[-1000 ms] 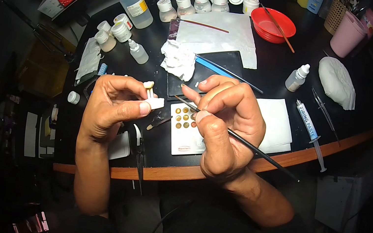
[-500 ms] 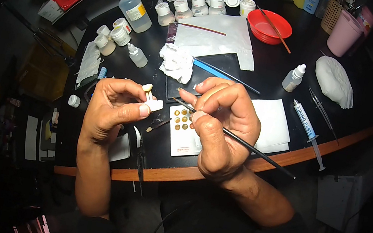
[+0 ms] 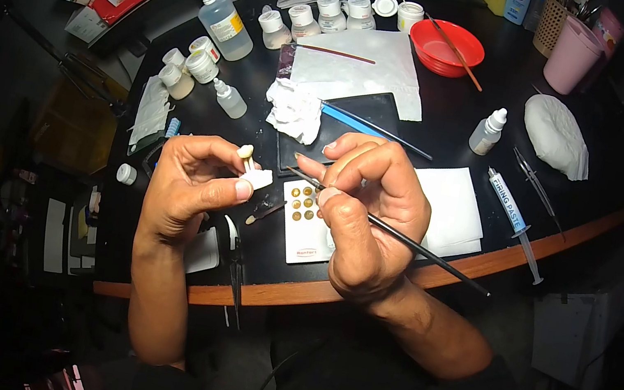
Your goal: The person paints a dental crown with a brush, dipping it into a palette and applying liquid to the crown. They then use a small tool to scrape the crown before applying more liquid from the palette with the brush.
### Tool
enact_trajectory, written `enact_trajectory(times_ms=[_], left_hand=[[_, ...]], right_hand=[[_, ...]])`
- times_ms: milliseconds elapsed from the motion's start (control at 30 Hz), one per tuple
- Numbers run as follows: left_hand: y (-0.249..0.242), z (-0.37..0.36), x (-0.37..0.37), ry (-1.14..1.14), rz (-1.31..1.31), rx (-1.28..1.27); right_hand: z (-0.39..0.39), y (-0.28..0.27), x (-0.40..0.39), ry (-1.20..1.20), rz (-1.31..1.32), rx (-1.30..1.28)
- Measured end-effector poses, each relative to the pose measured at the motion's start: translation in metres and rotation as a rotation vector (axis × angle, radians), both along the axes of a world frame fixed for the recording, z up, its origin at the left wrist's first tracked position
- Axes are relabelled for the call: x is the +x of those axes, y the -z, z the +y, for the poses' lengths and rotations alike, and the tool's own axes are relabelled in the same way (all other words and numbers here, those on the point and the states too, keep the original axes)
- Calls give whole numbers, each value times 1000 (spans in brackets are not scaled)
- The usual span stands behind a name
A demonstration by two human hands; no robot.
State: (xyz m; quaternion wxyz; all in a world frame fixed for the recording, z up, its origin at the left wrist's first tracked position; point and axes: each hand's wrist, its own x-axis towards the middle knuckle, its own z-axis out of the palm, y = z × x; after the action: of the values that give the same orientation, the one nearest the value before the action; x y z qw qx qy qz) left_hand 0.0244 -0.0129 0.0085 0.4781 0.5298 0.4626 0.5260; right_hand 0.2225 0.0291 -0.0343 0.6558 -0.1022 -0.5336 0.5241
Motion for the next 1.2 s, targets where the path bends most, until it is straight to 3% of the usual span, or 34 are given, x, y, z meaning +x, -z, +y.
enact_trajectory(times_ms=[1200], left_hand=[[1, 0, 2, -13, -26, -2]], right_hand=[[0, 1, 2, -39, 23, -5]])
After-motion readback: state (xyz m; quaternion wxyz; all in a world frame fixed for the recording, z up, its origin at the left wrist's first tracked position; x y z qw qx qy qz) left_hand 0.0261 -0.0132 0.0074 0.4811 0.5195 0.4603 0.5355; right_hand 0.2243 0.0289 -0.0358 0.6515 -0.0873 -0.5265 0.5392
